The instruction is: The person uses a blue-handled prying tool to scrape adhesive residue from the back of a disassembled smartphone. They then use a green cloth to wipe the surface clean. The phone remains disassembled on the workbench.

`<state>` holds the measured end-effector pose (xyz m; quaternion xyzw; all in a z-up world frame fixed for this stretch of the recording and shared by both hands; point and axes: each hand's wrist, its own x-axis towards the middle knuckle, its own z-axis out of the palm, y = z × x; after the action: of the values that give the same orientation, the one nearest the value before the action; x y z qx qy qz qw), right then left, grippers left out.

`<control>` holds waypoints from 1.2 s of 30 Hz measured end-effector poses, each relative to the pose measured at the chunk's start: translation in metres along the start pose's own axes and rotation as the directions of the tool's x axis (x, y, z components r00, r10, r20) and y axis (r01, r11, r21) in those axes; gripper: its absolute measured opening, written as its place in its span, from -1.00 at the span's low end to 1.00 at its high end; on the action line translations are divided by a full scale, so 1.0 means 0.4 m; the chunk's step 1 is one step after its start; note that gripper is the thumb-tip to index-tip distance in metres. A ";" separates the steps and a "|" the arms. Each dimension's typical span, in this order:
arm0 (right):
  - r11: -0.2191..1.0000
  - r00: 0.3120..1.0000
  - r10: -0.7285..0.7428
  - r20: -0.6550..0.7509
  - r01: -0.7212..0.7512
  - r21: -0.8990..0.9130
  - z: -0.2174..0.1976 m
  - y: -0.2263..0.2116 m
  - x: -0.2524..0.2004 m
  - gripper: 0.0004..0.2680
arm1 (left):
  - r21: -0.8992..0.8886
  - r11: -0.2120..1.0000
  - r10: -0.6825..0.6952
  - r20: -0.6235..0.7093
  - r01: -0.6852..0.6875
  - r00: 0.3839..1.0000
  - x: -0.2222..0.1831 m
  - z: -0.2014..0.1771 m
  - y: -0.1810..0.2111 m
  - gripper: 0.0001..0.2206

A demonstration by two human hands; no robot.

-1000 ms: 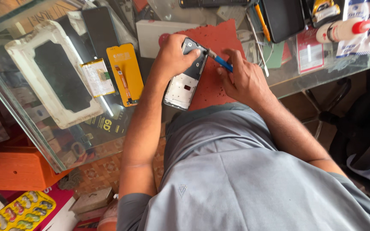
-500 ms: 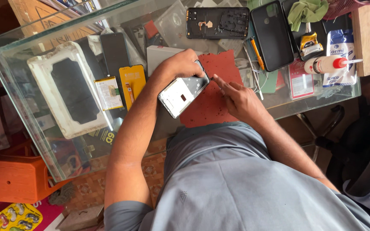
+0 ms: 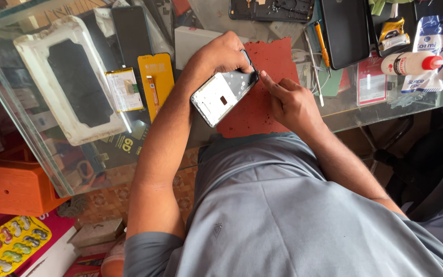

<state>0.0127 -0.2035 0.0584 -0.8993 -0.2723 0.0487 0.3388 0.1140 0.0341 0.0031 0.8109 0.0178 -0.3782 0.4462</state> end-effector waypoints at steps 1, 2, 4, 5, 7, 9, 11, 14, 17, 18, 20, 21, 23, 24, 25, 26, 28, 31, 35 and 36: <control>0.999 1.000 -0.021 0.002 0.021 -0.038 0.002 -0.005 -0.005 -0.58 | 0.034 0.999 -0.027 -0.008 0.027 1.000 -0.006 0.000 0.007 -0.75; 0.999 1.000 -0.001 0.022 0.002 -0.049 0.001 -0.009 -0.012 -0.59 | 0.067 0.996 -0.054 -0.016 0.055 0.998 -0.013 0.001 0.015 -0.73; 0.997 0.998 0.035 0.045 -0.031 -0.076 -0.002 -0.015 -0.012 -0.61 | 0.132 0.988 -0.075 -0.075 0.084 0.994 -0.025 -0.005 0.032 -0.68; 0.996 1.000 0.005 0.017 -0.004 -0.092 0.003 -0.013 -0.002 -0.59 | 0.157 0.983 -0.072 -0.117 0.090 0.991 -0.033 -0.003 0.038 -0.64; 0.991 0.998 -0.053 -0.033 0.049 -0.128 0.016 -0.004 0.019 -0.56 | 0.194 0.974 -0.096 -0.131 0.120 0.987 -0.044 -0.002 0.047 -0.61; 0.987 1.000 -0.027 -0.013 0.025 -0.159 0.021 -0.003 0.010 -0.55 | 0.221 0.961 -0.154 -0.079 0.168 0.985 -0.051 -0.007 0.049 -0.64; 0.983 1.000 -0.001 0.013 0.004 -0.185 0.023 -0.002 0.000 -0.56 | 0.202 0.966 -0.143 -0.097 0.160 0.985 -0.052 -0.003 0.052 -0.62; 0.975 0.999 -0.004 0.032 0.011 -0.220 0.023 0.000 -0.001 -0.56 | 0.202 0.969 -0.123 -0.114 0.145 0.986 -0.046 -0.006 0.050 -0.61; 0.970 0.999 -0.042 0.024 0.047 -0.240 0.030 0.009 0.005 -0.52 | 0.229 0.964 -0.107 -0.123 0.133 0.987 -0.037 0.003 0.045 -0.62; 0.972 0.999 -0.035 0.035 0.043 -0.232 0.024 0.011 -0.002 -0.51 | 0.240 0.962 -0.103 -0.128 0.132 0.986 -0.036 0.007 0.044 -0.63; 0.974 0.999 -0.012 0.046 0.022 -0.224 0.024 0.005 -0.007 -0.52 | 0.206 0.967 -0.124 -0.147 0.153 0.981 -0.044 0.008 0.037 -0.59; 0.973 0.999 0.005 0.049 0.006 -0.232 0.023 0.001 -0.012 -0.55 | 0.188 0.969 -0.131 -0.159 0.160 0.979 -0.043 0.006 0.035 -0.57; 0.964 0.999 -0.016 0.032 0.024 -0.264 0.026 0.003 -0.004 -0.56 | 0.210 0.964 -0.144 -0.093 0.161 0.985 -0.031 0.005 0.026 -0.59; 0.956 0.998 -0.056 0.012 0.057 -0.288 0.034 0.010 0.012 -0.55 | 0.221 0.962 -0.150 -0.059 0.160 0.987 -0.021 0.007 0.017 -0.60; 0.948 0.995 -0.095 -0.002 0.090 -0.306 0.041 0.010 0.017 -0.53 | 0.239 0.968 -0.049 -0.109 0.074 0.993 -0.016 0.016 0.003 -0.57; 0.956 0.998 -0.068 0.010 0.068 -0.287 0.036 0.006 0.005 -0.54 | 0.260 0.965 0.055 -0.157 -0.012 0.986 -0.011 0.027 -0.009 -0.54; 0.969 0.999 -0.029 0.026 0.035 -0.245 0.022 -0.002 -0.006 -0.56 | 0.256 0.965 0.120 -0.213 -0.063 0.970 -0.014 0.014 -0.028 -0.53; 0.975 1.000 -0.020 0.017 0.023 -0.219 0.019 -0.001 0.003 -0.57 | 0.194 0.981 0.018 -0.156 0.013 0.988 -0.012 0.013 -0.016 -0.62; 0.979 0.999 -0.047 0.007 0.048 -0.196 0.026 0.000 0.017 -0.54 | 0.231 0.973 0.017 -0.109 0.009 0.994 -0.020 0.015 -0.008 -0.65; 0.981 0.999 -0.015 0.029 0.021 -0.195 0.019 -0.009 0.002 -0.55 | 0.235 0.972 0.063 -0.139 -0.028 0.988 -0.024 0.013 -0.008 -0.63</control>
<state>0.0099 -0.1964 0.0548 -0.9250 -0.2886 0.0311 0.2453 0.1030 0.0352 0.0053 0.8832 -0.0126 -0.3071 0.3543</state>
